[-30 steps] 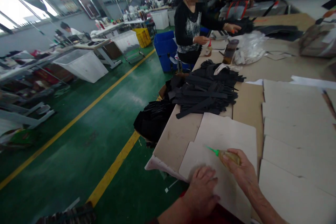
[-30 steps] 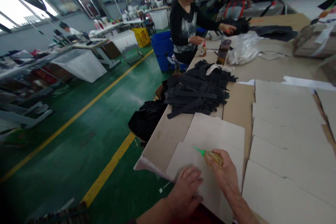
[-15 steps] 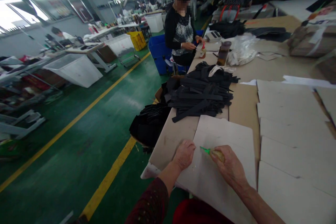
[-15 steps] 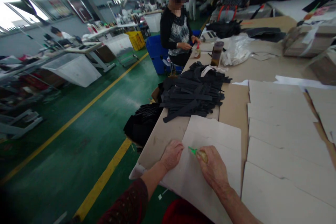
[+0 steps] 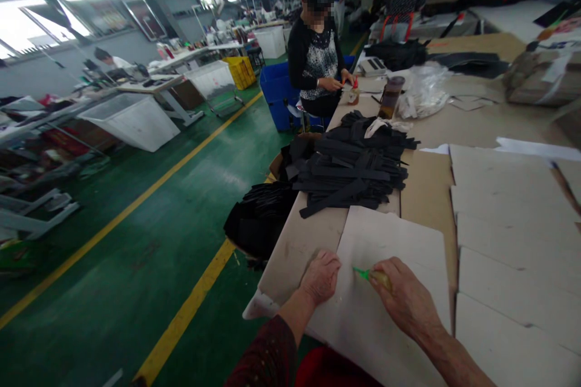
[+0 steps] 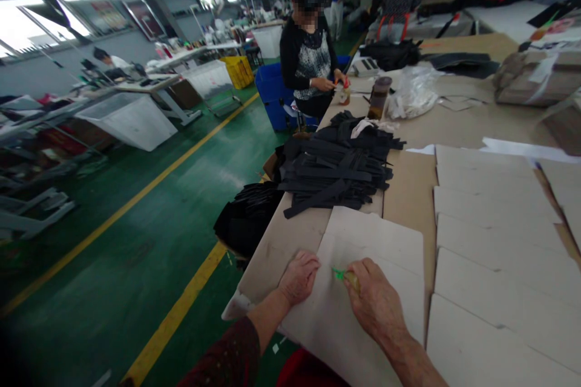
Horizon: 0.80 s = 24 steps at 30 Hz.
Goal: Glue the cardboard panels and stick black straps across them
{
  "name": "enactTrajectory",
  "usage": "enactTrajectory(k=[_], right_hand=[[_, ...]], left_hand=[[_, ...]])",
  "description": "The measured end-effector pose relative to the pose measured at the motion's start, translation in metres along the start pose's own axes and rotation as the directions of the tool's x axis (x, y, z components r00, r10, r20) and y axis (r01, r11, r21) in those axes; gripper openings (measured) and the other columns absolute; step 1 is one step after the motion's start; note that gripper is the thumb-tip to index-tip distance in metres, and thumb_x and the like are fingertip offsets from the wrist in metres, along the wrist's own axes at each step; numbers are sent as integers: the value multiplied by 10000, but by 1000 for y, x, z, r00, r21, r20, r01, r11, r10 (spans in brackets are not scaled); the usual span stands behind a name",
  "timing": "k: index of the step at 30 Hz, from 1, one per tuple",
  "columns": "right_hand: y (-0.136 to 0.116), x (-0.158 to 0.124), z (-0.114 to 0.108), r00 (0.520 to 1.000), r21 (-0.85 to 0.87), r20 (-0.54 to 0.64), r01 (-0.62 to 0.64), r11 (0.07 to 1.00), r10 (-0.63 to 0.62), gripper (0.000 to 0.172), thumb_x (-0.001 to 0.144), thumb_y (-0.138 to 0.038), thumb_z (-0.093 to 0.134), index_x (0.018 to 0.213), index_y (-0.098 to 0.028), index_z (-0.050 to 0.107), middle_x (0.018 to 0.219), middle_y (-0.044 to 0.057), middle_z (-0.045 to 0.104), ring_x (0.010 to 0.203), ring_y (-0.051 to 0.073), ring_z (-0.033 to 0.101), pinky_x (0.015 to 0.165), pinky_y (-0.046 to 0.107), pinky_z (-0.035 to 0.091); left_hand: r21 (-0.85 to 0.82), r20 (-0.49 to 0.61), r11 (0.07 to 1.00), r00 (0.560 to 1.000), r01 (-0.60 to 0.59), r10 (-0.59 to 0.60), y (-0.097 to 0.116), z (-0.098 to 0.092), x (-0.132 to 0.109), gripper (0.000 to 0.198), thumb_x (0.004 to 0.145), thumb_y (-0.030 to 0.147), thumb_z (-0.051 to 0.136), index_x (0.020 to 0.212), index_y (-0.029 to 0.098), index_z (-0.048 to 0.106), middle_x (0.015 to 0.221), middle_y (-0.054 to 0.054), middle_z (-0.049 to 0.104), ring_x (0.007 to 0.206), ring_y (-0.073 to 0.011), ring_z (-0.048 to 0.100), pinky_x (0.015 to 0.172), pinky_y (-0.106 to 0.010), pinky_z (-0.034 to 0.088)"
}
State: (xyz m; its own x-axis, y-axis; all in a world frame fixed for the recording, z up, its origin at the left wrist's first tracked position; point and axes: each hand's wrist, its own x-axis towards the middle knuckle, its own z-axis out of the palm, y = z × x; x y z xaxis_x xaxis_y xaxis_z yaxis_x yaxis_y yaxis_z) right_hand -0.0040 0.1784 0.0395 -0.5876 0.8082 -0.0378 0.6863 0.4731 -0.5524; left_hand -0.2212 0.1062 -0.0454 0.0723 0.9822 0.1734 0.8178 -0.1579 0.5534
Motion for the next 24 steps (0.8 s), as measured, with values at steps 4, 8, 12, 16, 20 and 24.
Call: enactTrajectory(k=[4, 8, 12, 16, 20, 24], right_hand=[[-5, 2, 9, 1000, 18, 3, 5, 1000, -5, 123, 945, -322, 450, 953, -253, 551, 978, 35, 559, 901, 220, 555, 783, 361, 456], [-2, 4, 13, 998, -5, -51, 19, 1000, -19, 147, 952, -334, 440, 983, -246, 553, 989, 48, 556, 928, 229, 546, 803, 367, 455], [5, 3, 3, 998, -30, -60, -23, 999, 21, 165, 944, -357, 437, 968, -252, 562, 994, 47, 562, 908, 227, 552, 774, 358, 448], [7, 3, -8, 997, 17, 6, -75, 997, 75, 174, 919, -388, 458, 935, -259, 573, 976, 36, 573, 879, 220, 560, 754, 357, 439], [15, 0, -6, 983, 188, 33, -185, 965, 182, 250, 881, -483, 496, 954, -259, 582, 976, 29, 598, 889, 225, 574, 779, 365, 448], [28, -3, 3, 944, 338, 10, -314, 887, 330, 371, 845, -578, 517, 1010, -251, 576, 957, 31, 617, 859, 230, 584, 764, 369, 461]], left_hand=[[-2, 5, 1000, 1000, 0, 0, 0, 0, 0, 195, 876, 118, 473, 962, 184, 635, 1015, -62, 625, 1004, -204, 524, 908, -358, 486], [1, 5, 1000, 1000, 1, -1, 0, 1, -1, 190, 872, 114, 473, 951, 180, 632, 1007, -61, 623, 997, -205, 517, 913, -355, 482], [-2, 8, 1000, 1000, -1, 1, -1, 1, -1, 176, 854, 109, 495, 944, 177, 630, 1004, -63, 624, 988, -208, 515, 917, -352, 479], [-9, 19, 1000, 1000, -9, 9, -2, 1, 0, 185, 843, 102, 511, 953, 187, 633, 1000, -61, 628, 985, -210, 519, 935, -358, 471], [-14, 15, 1000, 1000, -10, 10, -2, 2, 0, 284, 844, 84, 496, 1071, 198, 625, 1031, -62, 628, 992, -218, 516, 927, -368, 479], [-24, 6, 1000, 1000, -8, 8, -4, 3, -1, 300, 855, 84, 488, 1101, 195, 620, 1031, -62, 623, 1000, -218, 514, 933, -374, 484]])
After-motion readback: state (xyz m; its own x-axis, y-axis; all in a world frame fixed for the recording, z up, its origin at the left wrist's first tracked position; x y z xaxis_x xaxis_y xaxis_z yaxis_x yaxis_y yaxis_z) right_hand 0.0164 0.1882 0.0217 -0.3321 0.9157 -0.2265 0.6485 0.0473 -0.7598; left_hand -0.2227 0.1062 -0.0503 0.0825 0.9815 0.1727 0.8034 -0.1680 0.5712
